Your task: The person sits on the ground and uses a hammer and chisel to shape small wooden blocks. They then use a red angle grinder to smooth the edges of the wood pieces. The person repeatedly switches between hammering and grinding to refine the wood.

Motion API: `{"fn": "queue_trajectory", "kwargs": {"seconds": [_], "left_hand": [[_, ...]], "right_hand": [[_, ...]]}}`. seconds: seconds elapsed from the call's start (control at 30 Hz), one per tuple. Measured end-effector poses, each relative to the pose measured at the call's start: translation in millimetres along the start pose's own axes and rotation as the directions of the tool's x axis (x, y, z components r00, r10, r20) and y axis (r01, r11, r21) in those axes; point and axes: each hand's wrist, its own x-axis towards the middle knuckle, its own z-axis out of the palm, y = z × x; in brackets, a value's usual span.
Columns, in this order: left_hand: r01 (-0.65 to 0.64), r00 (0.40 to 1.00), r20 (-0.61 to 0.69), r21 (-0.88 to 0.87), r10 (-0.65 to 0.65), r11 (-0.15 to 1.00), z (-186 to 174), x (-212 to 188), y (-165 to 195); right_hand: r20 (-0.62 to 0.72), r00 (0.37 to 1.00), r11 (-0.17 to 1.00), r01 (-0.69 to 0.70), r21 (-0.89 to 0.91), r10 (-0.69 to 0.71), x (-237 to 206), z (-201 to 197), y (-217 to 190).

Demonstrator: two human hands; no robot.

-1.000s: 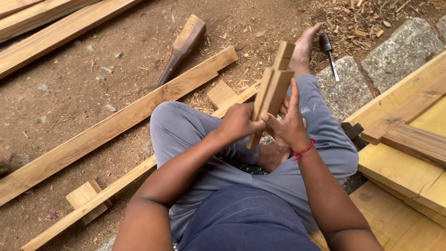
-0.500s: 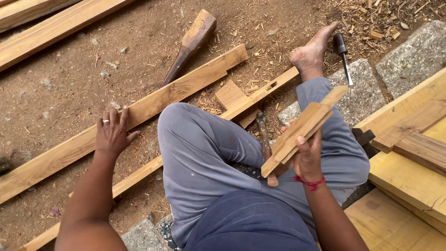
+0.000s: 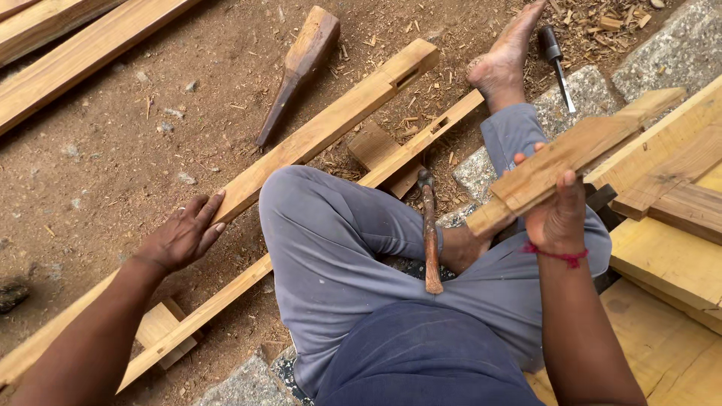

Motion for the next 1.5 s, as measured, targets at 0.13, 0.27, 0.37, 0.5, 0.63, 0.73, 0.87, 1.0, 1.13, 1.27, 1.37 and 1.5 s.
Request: {"fn": "queue_trajectory", "kwargs": {"seconds": [0.13, 0.27, 0.37, 0.5, 0.63, 0.73, 0.87, 1.0, 1.13, 1.27, 1.37, 1.5], "left_hand": [[-0.154, 0.987, -0.066, -0.147, 0.146, 0.977, 9, -2, 20], [-0.051, 0.995, 0.079, -0.051, 0.055, 0.997, 28, 5, 29], [0.075, 0.969, 0.238, -0.056, -0.060, 0.996, 41, 8, 25], [-0.030, 0.980, 0.191, -0.113, 0.051, 0.993, 57, 1, 21], [-0.041, 0.999, -0.029, -0.202, 0.036, 0.979, 70, -13, 27], [0.019, 0.997, -0.072, -0.186, -0.033, 0.982, 73, -18, 34], [0.102, 0.992, -0.059, -0.102, -0.109, 0.989, 70, -20, 39], [0.093, 0.987, -0.122, -0.071, -0.101, 0.993, 68, -24, 43], [0.128, 0.990, -0.061, 0.031, -0.126, 0.991, 68, -26, 45], [0.098, 0.991, -0.096, 0.052, -0.093, 0.994, 68, -28, 44], [0.117, 0.990, -0.083, 0.067, -0.112, 0.991, 68, -29, 44], [0.119, 0.987, -0.111, 0.054, -0.113, 0.991, 69, -33, 46]], "right_hand": [[0.083, 0.992, 0.995, 0.092, 0.039, -0.095, 51, 8, 15], [0.027, 0.977, 0.976, 0.213, -0.055, -0.211, 102, 15, 27], [0.029, 0.958, 0.939, 0.286, -0.192, -0.286, 136, 17, 36], [0.208, 0.895, 0.714, 0.441, -0.544, -0.394, 166, 13, 63], [0.329, 0.894, 0.648, 0.448, -0.616, -0.305, 168, 4, 101], [0.452, 0.841, 0.562, 0.536, -0.630, -0.296, 161, 0, 124], [0.535, 0.788, 0.227, 0.605, -0.763, -0.303, 157, -4, 141], [0.552, 0.738, 0.149, 0.641, -0.753, -0.387, 156, -19, 152], [0.548, 0.801, -0.124, 0.535, -0.836, -0.241, 151, -44, 147], [0.579, 0.805, 0.013, 0.585, -0.811, -0.130, 151, -52, 132], [0.632, 0.768, -0.021, 0.634, -0.773, -0.104, 149, -35, 128], [0.811, 0.579, -0.036, 0.811, -0.583, -0.087, 138, -3, 130]]}}
